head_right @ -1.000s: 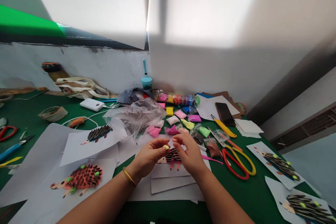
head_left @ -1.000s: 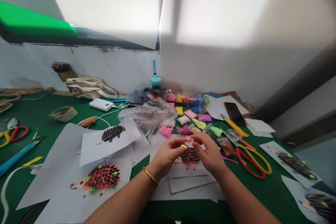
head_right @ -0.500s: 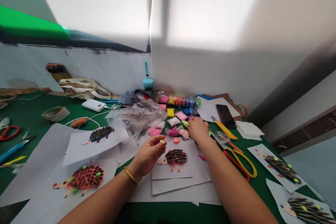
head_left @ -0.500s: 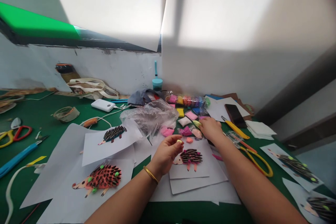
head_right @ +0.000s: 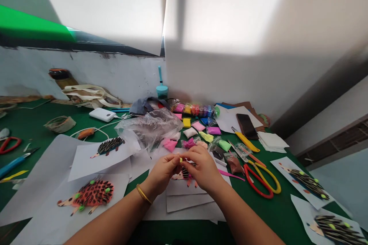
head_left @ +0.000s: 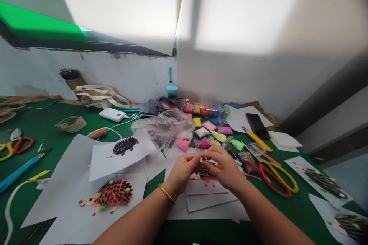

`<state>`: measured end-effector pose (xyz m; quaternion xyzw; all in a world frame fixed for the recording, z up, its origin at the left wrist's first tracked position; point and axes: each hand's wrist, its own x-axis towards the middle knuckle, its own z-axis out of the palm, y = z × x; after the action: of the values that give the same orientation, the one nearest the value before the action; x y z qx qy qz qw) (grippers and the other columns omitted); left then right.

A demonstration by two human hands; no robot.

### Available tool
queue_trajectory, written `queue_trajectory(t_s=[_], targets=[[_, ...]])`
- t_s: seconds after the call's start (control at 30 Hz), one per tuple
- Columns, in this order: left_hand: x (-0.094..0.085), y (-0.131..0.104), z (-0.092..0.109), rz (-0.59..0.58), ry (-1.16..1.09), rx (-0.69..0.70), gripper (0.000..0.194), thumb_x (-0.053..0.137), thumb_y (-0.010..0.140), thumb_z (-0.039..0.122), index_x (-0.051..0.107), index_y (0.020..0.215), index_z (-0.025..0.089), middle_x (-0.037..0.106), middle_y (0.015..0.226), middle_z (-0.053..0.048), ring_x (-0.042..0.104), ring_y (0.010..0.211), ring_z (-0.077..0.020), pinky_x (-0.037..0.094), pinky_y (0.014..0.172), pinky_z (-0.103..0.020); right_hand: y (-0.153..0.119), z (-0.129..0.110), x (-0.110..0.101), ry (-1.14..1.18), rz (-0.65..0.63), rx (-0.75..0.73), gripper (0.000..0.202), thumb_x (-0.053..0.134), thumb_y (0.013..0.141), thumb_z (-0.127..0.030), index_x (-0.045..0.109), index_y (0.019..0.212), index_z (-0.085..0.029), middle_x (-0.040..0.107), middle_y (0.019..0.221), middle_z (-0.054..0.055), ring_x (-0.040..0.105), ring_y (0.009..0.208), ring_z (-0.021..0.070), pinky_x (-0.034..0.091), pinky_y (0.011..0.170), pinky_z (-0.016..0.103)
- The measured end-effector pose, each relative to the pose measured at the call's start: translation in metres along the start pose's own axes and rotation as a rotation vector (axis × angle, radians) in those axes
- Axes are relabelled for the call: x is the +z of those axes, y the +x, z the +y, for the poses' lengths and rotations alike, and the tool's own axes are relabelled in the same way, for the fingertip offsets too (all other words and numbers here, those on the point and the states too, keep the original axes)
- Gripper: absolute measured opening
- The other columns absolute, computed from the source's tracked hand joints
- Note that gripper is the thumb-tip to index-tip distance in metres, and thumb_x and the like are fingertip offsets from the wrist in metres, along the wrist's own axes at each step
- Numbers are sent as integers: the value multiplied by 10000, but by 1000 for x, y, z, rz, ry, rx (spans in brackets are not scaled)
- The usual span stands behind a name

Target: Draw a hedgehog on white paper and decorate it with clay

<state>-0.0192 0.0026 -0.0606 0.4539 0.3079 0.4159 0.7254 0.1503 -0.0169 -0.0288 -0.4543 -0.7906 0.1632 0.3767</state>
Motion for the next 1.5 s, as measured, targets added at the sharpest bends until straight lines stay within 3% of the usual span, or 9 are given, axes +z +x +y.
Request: queue_trajectory(t_s=[0.13, 0.33, 0.8, 0.93, 1.07, 1.17, 1.33, 1.43, 1.5], targets=[[-2, 1, 0, -21, 64, -8, 471, 706, 753, 578, 632, 754, 112, 531, 655, -3, 437, 581, -97, 322, 553, -229, 1, 1, 2, 2, 32, -11, 93, 621, 881, -207, 686, 819, -234, 620, 835, 32, 555, 857, 206, 434, 830, 381], [-2, 2, 3, 11, 150, 16, 442, 713, 758, 545, 637, 713, 112, 527, 638, -2, 453, 599, -107, 342, 576, -237, 4, 1, -1, -59, 6, -114, 151, 586, 901, -189, 686, 1002, -242, 634, 884, 47, 563, 846, 199, 443, 780, 361], [0, 0, 9, 8, 117, -28, 397, 753, 721, 495, 616, 676, 125, 531, 593, 10, 450, 561, -95, 333, 553, -226, 6, -1, -10, -157, -48, -146, 106, 552, 867, -191, 633, 810, -230, 636, 846, 44, 573, 851, 208, 447, 845, 392], [-1, 1, 9, 100, 74, -10, 351, 753, 726, 451, 594, 676, 143, 542, 600, 18, 468, 559, -90, 356, 563, -221, 3, 7, -18, -8, 95, 45, 91, 568, 866, -248, 607, 788, -225, 647, 852, 49, 606, 863, 220, 477, 824, 388], [-3, 4, 10, 183, -49, -79, 332, 744, 731, 421, 647, 903, 155, 647, 782, -36, 579, 663, -117, 405, 616, -227, -5, 31, -29, 348, 331, 357, 222, 559, 902, -382, 605, 1054, -227, 683, 835, 36, 656, 795, 202, 526, 742, 354], [-3, 6, 9, 216, -59, -90, 391, 718, 717, 305, 650, 1080, 176, 648, 884, -45, 578, 686, -105, 388, 611, -214, -15, 49, -35, 348, 309, 424, 287, 550, 903, -408, 649, 1113, -238, 698, 933, 48, 660, 903, 215, 523, 836, 386], [-6, 8, 1, 213, 104, -45, 280, 520, 767, 245, 700, 952, 137, 498, 665, 16, 420, 551, -84, 288, 524, -215, -30, 57, -30, 143, 99, 379, 239, 538, 878, -319, 725, 1007, -244, 675, 1102, 64, 625, 1034, 235, 512, 873, 373], [-7, 10, -4, 205, 411, 52, 268, 519, 787, 261, 711, 939, 154, 534, 716, -8, 470, 617, -126, 352, 575, -245, -32, 55, -18, 80, 14, 348, 243, 543, 870, -312, 719, 1020, -236, 673, 1065, 75, 642, 931, 220, 533, 766, 341], [-9, 11, -6, 201, 687, 159, 207, 586, 770, 254, 724, 903, 175, 588, 834, -40, 530, 733, -167, 406, 665, -275, -29, 53, -9, 35, -38, 288, 215, 561, 864, -300, 723, 989, -234, 676, 1043, 74, 631, 971, 229, 517, 832, 364]])
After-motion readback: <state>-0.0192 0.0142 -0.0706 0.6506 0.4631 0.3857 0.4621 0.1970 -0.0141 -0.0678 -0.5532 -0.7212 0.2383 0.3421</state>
